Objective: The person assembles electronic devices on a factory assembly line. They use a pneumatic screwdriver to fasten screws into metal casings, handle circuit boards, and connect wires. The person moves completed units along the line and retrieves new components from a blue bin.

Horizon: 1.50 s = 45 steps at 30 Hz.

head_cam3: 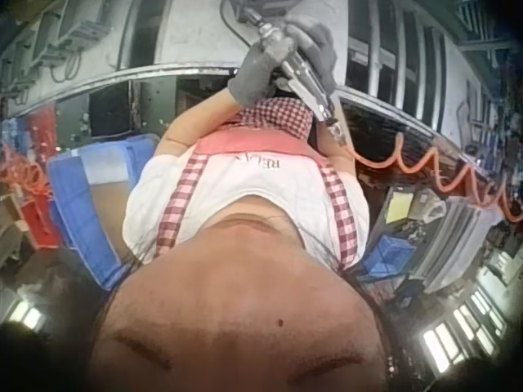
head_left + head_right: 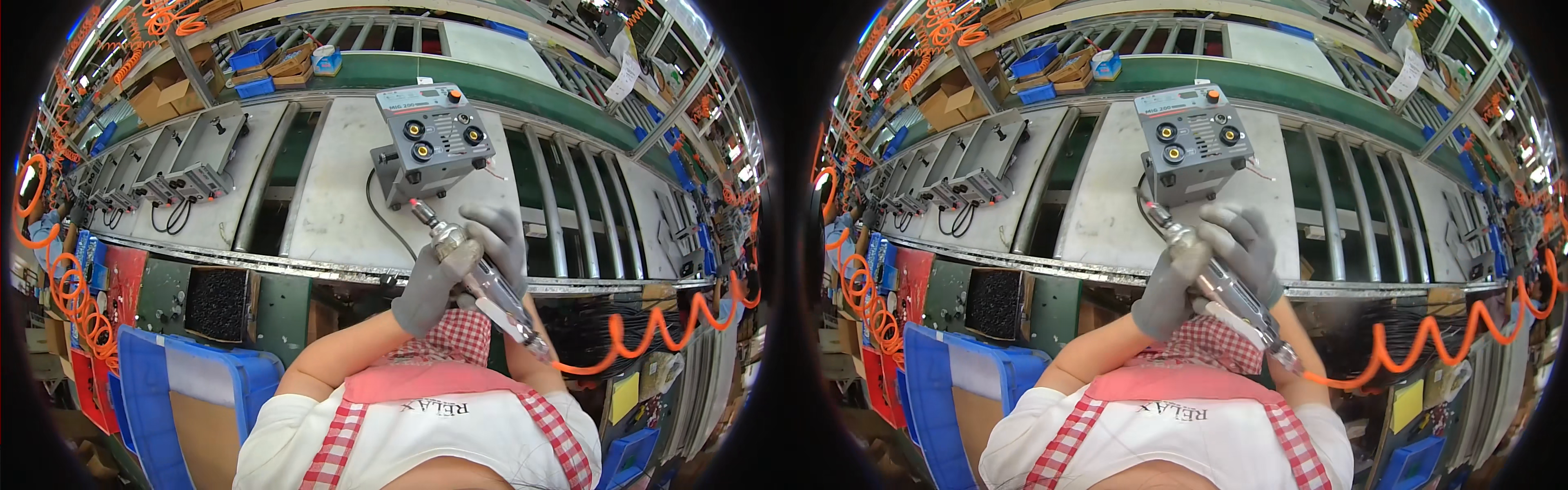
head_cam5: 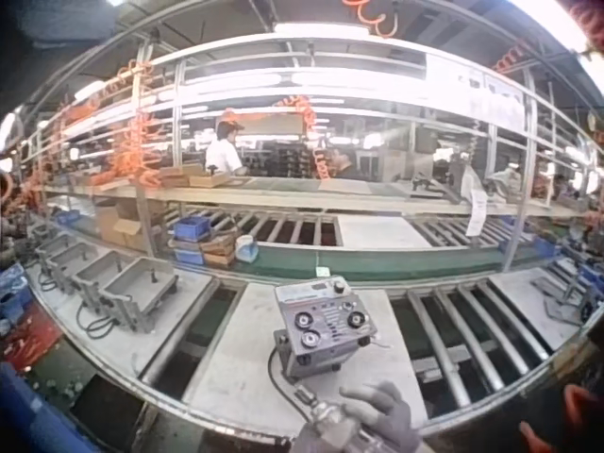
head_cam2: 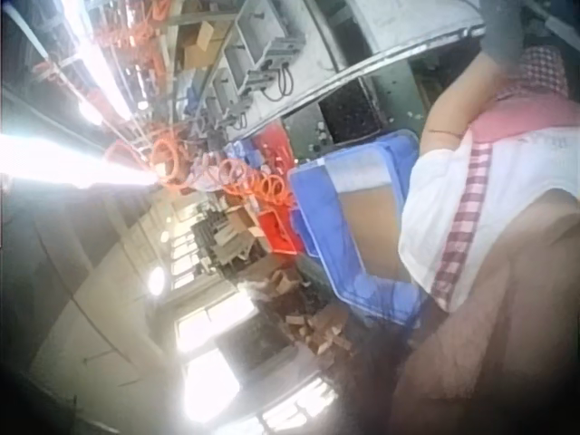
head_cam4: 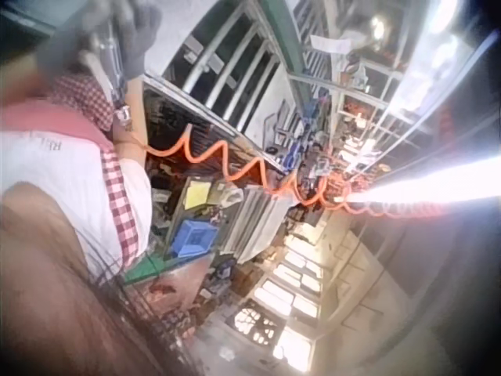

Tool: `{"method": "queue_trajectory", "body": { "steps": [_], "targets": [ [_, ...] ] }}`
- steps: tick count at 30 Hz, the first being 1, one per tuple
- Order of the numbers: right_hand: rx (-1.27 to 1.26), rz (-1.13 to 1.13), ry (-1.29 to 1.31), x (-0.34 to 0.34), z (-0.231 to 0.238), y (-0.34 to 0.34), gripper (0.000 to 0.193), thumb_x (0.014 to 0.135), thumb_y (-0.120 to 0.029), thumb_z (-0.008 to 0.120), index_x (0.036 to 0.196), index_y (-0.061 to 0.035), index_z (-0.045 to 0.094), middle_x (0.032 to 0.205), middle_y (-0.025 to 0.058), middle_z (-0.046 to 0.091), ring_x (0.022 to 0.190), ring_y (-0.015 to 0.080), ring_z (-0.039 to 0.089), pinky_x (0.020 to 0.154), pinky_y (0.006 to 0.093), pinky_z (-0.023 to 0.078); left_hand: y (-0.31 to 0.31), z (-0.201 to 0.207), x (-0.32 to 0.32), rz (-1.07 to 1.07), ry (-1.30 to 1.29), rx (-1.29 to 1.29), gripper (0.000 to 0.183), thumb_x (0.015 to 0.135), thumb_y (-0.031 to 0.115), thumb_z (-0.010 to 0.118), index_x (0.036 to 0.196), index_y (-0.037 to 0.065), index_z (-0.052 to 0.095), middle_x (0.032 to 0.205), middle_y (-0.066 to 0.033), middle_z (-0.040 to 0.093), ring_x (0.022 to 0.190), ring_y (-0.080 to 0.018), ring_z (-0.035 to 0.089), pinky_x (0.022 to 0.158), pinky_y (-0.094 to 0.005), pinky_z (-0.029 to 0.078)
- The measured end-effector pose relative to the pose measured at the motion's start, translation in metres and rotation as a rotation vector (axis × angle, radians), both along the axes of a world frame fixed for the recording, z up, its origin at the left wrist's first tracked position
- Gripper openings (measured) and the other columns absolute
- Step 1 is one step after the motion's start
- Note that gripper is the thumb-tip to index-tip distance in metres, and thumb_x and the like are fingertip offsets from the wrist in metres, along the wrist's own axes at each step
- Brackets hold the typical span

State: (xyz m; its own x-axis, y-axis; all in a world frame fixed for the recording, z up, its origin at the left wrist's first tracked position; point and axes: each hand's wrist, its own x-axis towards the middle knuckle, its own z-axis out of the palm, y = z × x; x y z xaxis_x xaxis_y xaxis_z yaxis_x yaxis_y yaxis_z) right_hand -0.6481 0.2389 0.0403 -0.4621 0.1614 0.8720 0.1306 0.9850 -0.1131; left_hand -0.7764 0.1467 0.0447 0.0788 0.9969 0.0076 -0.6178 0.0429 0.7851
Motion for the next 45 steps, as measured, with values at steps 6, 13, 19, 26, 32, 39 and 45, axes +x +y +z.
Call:
{"method": "queue_trajectory", "body": {
  "steps": [6, 13, 19, 26, 32, 39, 45],
  "targets": [
    [-1.885, 0.220, -0.194, 0.055, -0.101, -0.117, 0.028, 0.088, -0.016, 0.059, 0.113, -0.0017, 0.060, 0.101, 0.0068, 0.064, 0.092, 0.0158, 0.060, 0.081, 0.0302, 0.049, 0.007, -0.067, 0.011, 0.311, 0.328, 0.081, 0.018, 0.085, 0.015, 0.068, 0.090, 0.000, 0.060, 0.076, -0.0027, 0.061, 0.067, -0.0095, 0.057, 0.063, -0.0261, 0.049],
    [-0.322, -0.561, -0.337, 0.060, -0.006, -0.100, 0.040, 0.066, -0.017, 0.079, 0.101, -0.0073, 0.063, 0.087, 0.0068, 0.062, 0.078, 0.0213, 0.061, 0.070, 0.0347, 0.049, -0.011, -0.054, 0.016, 0.067, 0.582, 0.259, 0.028, 0.078, 0.020, 0.075, 0.089, 0.001, 0.058, 0.081, -0.0019, 0.061, 0.077, -0.0092, 0.058, 0.072, -0.0260, 0.050],
    [-2.069, 0.272, 0.210, 0.075, -0.092, -0.098, 0.040, 0.081, -0.033, 0.067, 0.102, -0.0014, 0.056, 0.072, 0.0044, 0.057, 0.064, 0.0158, 0.058, 0.054, 0.0273, 0.048, 0.020, -0.095, -0.014, -0.187, 0.275, -0.275, 0.039, 0.088, 0.020, 0.061, 0.115, -0.007, 0.054, 0.096, -0.0103, 0.060, 0.085, -0.0144, 0.058, 0.072, -0.0287, 0.048],
    [-1.967, 0.321, -0.098, 0.067, -0.074, -0.095, 0.036, 0.085, -0.033, 0.061, 0.098, -0.0005, 0.053, 0.064, 0.0056, 0.055, 0.052, 0.0123, 0.056, 0.048, 0.0258, 0.047, 0.037, -0.114, -0.069, 0.217, -0.265, -0.425, 0.031, 0.099, 0.006, 0.043, 0.126, -0.009, 0.042, 0.114, -0.0197, 0.057, 0.082, -0.0162, 0.060, 0.069, -0.0229, 0.057],
    [-1.874, 0.169, -0.315, 0.053, -0.066, -0.081, 0.039, 0.082, -0.029, 0.069, 0.101, 0.0010, 0.052, 0.062, 0.0033, 0.056, 0.046, 0.0103, 0.055, 0.043, 0.0236, 0.045, 0.038, -0.127, -0.074, 0.166, -0.319, -0.314, 0.027, 0.100, 0.012, 0.046, 0.123, -0.002, 0.046, 0.114, -0.0164, 0.058, 0.069, -0.0086, 0.053, 0.052, -0.0166, 0.047],
    [-1.899, 0.129, -0.339, 0.046, -0.065, -0.074, 0.037, 0.082, -0.029, 0.070, 0.097, -0.0006, 0.052, 0.061, 0.0035, 0.055, 0.045, 0.0103, 0.055, 0.041, 0.0244, 0.043, 0.039, -0.128, -0.080, 0.036, -0.632, -0.247, 0.029, 0.098, 0.006, 0.047, 0.126, -0.002, 0.047, 0.120, -0.0189, 0.055, 0.066, -0.0073, 0.049, 0.050, -0.0166, 0.044],
    [-1.909, 0.118, -0.353, 0.046, -0.065, -0.072, 0.037, 0.081, -0.029, 0.069, 0.098, -0.0006, 0.053, 0.060, 0.0035, 0.055, 0.044, 0.0108, 0.054, 0.040, 0.0242, 0.042, 0.040, -0.131, -0.084, -0.007, -0.465, -0.111, 0.031, 0.098, 0.006, 0.045, 0.128, -0.004, 0.046, 0.126, -0.0227, 0.052, 0.063, -0.0076, 0.046, 0.052, -0.0184, 0.040]
  ]
}}
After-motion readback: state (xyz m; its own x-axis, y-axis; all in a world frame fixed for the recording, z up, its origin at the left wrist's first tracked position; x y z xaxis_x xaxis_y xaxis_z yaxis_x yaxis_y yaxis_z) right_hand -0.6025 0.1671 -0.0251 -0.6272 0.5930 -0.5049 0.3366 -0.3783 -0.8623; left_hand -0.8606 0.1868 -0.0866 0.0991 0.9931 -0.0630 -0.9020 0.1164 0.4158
